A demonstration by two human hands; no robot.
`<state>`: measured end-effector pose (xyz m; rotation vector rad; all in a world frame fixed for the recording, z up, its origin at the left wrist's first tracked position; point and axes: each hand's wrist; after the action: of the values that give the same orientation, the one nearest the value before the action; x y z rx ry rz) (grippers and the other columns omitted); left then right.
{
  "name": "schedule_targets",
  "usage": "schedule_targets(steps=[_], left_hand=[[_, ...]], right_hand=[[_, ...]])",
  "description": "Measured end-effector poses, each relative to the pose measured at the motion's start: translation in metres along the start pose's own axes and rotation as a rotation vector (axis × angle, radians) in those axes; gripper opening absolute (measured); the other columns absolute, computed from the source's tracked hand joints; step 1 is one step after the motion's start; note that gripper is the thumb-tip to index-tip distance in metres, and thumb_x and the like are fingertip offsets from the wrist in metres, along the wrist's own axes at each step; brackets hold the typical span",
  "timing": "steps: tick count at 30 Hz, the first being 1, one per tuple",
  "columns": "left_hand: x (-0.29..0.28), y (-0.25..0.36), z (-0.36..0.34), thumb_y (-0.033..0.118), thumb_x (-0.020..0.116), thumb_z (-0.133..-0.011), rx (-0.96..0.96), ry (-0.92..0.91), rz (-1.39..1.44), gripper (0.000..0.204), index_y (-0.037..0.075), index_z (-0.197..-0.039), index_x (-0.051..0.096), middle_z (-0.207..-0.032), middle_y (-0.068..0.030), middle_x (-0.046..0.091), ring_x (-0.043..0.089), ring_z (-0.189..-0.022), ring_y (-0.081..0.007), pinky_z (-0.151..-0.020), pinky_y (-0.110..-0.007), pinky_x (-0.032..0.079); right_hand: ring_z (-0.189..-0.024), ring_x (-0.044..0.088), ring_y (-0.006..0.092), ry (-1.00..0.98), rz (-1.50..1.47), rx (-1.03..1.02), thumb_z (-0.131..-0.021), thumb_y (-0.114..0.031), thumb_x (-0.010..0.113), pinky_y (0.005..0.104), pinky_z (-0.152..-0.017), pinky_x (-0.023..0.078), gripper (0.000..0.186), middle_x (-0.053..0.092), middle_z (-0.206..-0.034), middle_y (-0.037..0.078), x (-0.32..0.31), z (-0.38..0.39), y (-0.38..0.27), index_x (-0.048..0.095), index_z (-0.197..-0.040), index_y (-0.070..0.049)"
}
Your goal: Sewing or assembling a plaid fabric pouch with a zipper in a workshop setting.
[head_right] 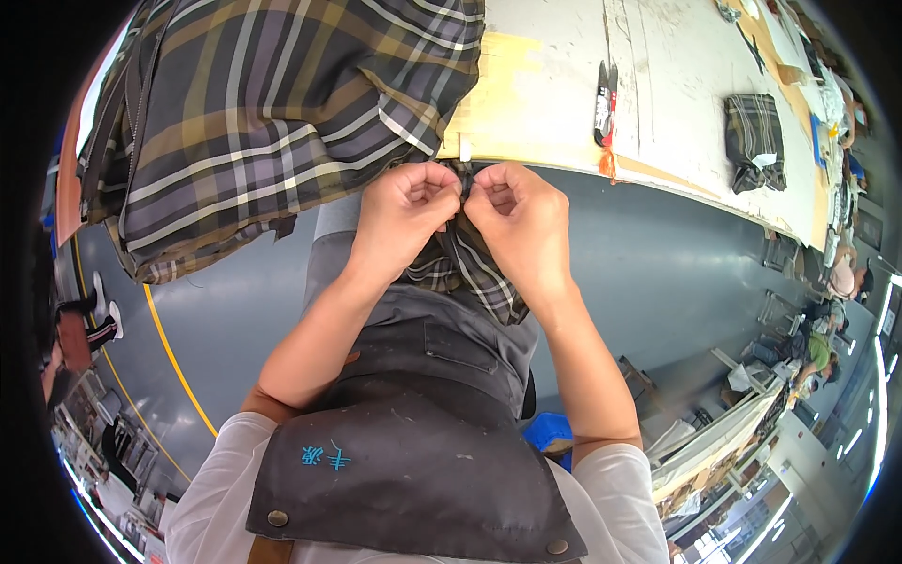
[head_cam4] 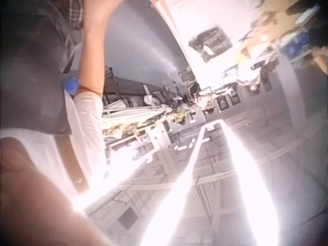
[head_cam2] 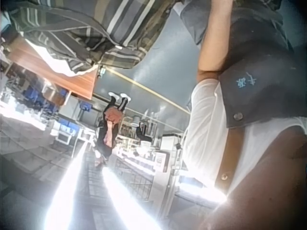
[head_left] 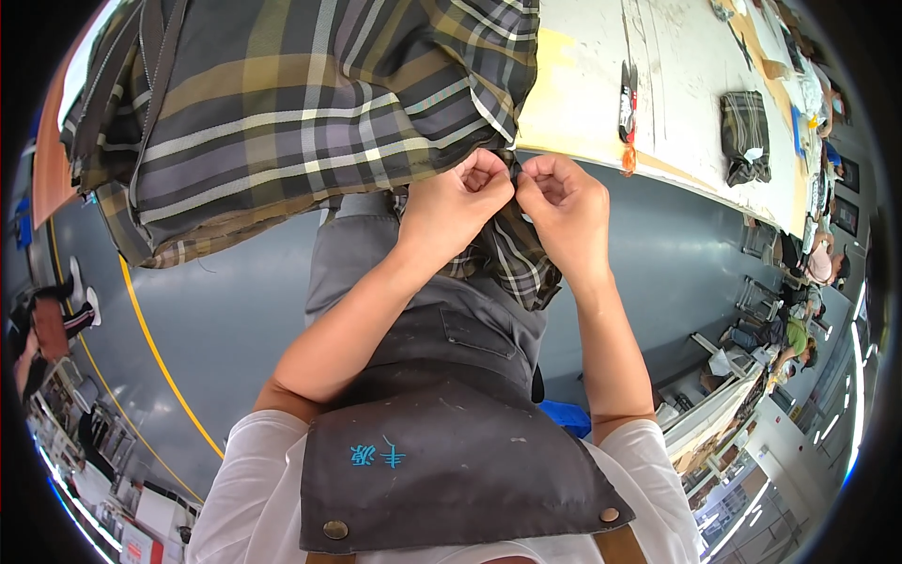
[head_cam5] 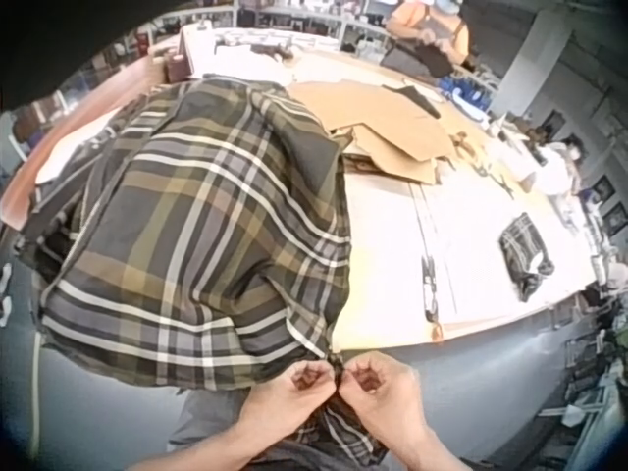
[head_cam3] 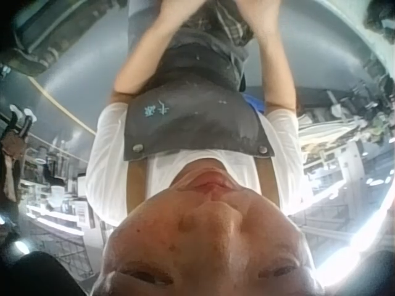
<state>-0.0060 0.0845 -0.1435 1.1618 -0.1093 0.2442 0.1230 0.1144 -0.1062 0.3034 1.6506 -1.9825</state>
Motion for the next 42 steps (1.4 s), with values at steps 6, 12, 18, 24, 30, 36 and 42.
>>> schedule_targets(steps=[6,12,18,24,30,36,42], left_hand=[[0.003,-0.001,0.001,0.004,0.059,-0.077,0.034,0.027,-0.044,0.006,0.000,-0.082,0.060,-0.069,0.0012,0.058,0.051,-0.061,-0.0033,-0.055,-0.018,0.043],[-0.002,0.004,0.001,0.005,0.061,-0.076,0.102,0.019,-0.242,0.008,0.000,-0.082,0.060,-0.069,0.0010,0.059,0.052,-0.061,-0.0034,-0.057,-0.018,0.044],[0.004,0.011,0.002,0.010,0.065,-0.074,0.103,0.121,-0.361,0.013,0.000,-0.082,0.061,-0.067,0.0005,0.059,0.053,-0.059,-0.0042,-0.057,-0.020,0.045],[0.006,0.013,0.001,0.010,0.064,-0.075,0.089,0.079,-0.442,0.013,0.000,-0.080,0.060,-0.062,0.0005,0.058,0.053,-0.056,-0.0043,-0.055,-0.020,0.045],[0.008,-0.003,-0.002,0.006,0.060,-0.078,0.020,0.114,-0.084,0.009,-0.002,-0.079,0.059,-0.064,-0.0009,0.059,0.055,-0.054,-0.0053,-0.048,-0.019,0.045],[0.006,-0.005,0.002,0.008,0.062,-0.079,0.157,0.143,-0.177,0.012,-0.003,-0.083,0.059,-0.071,-0.0028,0.061,0.056,-0.060,-0.0069,-0.053,-0.021,0.045],[-0.007,-0.025,0.006,0.021,0.062,-0.083,0.182,0.215,-0.220,0.028,-0.001,-0.099,0.056,-0.100,-0.0080,0.059,0.052,-0.097,-0.0138,-0.085,-0.029,0.040]], right_hand=[[-0.060,0.058,0.0087,0.077,0.030,0.038,-0.074,-0.006,0.064,0.0233,-0.057,0.047,0.011,0.062,-0.068,0.007,0.005,-0.001,0.003,0.061,-0.081,0.003],[-0.059,0.058,0.0083,0.133,0.066,-0.070,-0.076,-0.005,0.063,0.0225,-0.056,0.046,0.009,0.062,-0.067,0.005,0.005,-0.001,0.005,0.061,-0.081,0.002],[-0.059,0.058,0.0069,0.099,-0.113,0.043,-0.077,-0.005,0.063,0.0217,-0.055,0.046,0.007,0.063,-0.068,0.004,0.006,-0.001,0.009,0.063,-0.080,0.001],[-0.058,0.056,0.0057,0.117,-0.012,-0.056,-0.078,-0.005,0.063,0.0214,-0.053,0.045,0.007,0.062,-0.067,0.004,0.007,-0.002,0.009,0.062,-0.080,0.002],[-0.056,0.056,0.0070,0.134,-0.185,0.121,-0.079,-0.005,0.061,0.0219,-0.053,0.045,0.009,0.062,-0.066,0.006,0.015,-0.003,0.012,0.059,-0.079,0.004],[-0.055,0.054,0.0053,0.233,0.058,-0.142,-0.080,-0.006,0.061,0.0207,-0.051,0.042,0.009,0.061,-0.065,0.005,0.018,-0.003,0.011,0.059,-0.080,0.002],[-0.052,0.042,-0.0005,0.150,-0.093,0.043,-0.086,-0.010,0.057,0.0170,-0.046,0.034,0.010,0.053,-0.064,-0.005,0.016,-0.003,0.016,0.057,-0.084,0.000]])
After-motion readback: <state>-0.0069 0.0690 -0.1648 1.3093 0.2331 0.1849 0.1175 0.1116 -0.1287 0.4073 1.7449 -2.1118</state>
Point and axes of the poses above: each hand's wrist, its own z-axis away from the middle knuckle, its own x-axis out of the palm, y = z × x
